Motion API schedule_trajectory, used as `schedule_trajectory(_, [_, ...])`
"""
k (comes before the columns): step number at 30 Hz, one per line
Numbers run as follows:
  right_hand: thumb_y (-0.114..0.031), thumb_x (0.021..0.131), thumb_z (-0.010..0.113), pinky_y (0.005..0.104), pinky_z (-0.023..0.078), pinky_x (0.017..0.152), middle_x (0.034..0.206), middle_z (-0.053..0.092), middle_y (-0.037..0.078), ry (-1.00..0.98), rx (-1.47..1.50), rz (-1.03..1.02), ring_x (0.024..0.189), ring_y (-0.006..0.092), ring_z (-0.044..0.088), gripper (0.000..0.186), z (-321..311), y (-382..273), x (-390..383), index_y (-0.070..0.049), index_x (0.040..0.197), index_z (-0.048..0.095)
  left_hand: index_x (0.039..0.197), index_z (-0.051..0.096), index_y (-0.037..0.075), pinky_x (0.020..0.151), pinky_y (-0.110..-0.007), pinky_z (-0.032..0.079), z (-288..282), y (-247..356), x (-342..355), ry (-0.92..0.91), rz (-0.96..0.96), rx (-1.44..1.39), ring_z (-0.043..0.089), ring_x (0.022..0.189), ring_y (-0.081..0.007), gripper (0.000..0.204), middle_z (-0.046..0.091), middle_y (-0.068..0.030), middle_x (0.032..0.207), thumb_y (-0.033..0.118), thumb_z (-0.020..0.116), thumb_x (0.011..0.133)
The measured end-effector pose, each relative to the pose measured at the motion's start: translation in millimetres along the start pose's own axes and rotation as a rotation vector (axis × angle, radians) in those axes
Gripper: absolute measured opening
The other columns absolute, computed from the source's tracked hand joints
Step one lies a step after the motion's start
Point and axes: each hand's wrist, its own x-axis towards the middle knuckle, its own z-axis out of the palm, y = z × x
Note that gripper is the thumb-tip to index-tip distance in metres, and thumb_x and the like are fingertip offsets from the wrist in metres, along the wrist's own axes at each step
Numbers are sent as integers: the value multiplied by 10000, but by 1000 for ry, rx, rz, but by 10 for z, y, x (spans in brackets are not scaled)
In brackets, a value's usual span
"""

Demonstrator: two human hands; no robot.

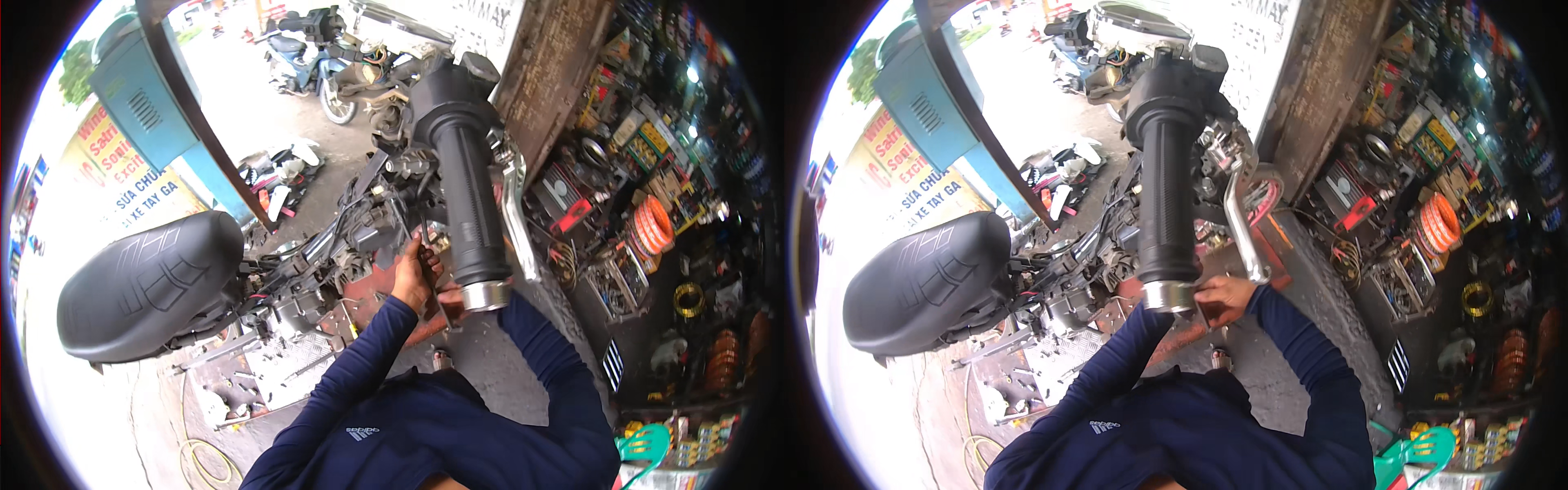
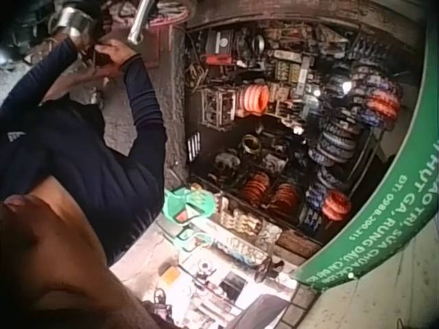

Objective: Repairing and servicing various engine and body components of a motorcycle using hand tools.

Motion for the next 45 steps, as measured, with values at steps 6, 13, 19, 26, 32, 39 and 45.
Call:
schedule_trajectory(6, [-110, 917, 603, 203, 383, 485, 872, 618, 77, -480, 929, 250, 512, 56, 429, 188, 62, 504, 280, -35, 1078, 542, 992, 596, -20, 596, -336, 494, 6, 330, -42, 185, 464, 718, 607, 685, -179, 267, 610, -53, 794, 227, 600, 890])
schedule_trajectory(13, [-195, 931, 594, 230, 409, 529, 977, 658, 78, -651, 820, 218, 589, 68, 504, 222, 47, 318, 425, -42, 1092, 598, 1189, 548, 1, 630, -324, 506, 333, 797, -4, 369, 1007, 1584, 622, 679, -191, 481, 640, -120, 859, 177, 739, 784])
schedule_trajectory(19, [-186, 940, 575, 208, 383, 492, 974, 665, 78, -813, 752, 234, 559, 56, 467, 228, -119, 561, 634, -60, 1129, 595, 1198, 542, 8, 607, -267, 499, 292, 778, 100, 475, 1013, 1747, 618, 715, -125, 488, 659, -96, 871, 122, 745, 769])
schedule_trajectory(26, [-201, 889, 656, 230, 445, 503, 926, 663, 74, -826, 869, 166, 602, 84, 540, 234, -120, 413, 651, -26, 1032, 594, 1172, 547, -7, 640, -274, 503, 293, 850, 124, 444, 991, 1712, 624, 762, -137, 493, 660, -95, 955, 150, 763, 758])
schedule_trajectory(32, [-205, 857, 698, 236, 464, 515, 801, 654, 28, -678, 527, 73, 576, 95, 573, 221, -90, 550, 725, -38, 956, 591, 1174, 559, 10, 704, -277, 504, 276, 873, 124, 516, 962, 1656, 638, 829, -160, 442, 661, -107, 1026, 216, 709, 813])
schedule_trajectory(39, [-227, 882, 656, 261, 471, 547, 697, 629, 36, -502, -127, -88, 563, 111, 580, 207, -184, 1147, 689, -33, 873, 584, 1056, 648, -29, 764, -294, 514, 19, 1022, 190, 408, 1049, 1790, 659, 865, -143, 342, 705, -116, 955, 173, 711, 787])
schedule_trajectory(45, [-341, 940, 570, 294, 334, 458, 479, 450, 3, 277, 67, -293, 448, 96, 441, 461, -162, 1349, 842, -51, 591, 491, 1019, 647, -35, 772, -302, 513, 181, 825, 242, 402, 1262, 1709, 685, 853, -195, 273, 704, -154, 929, 118, 683, 796])
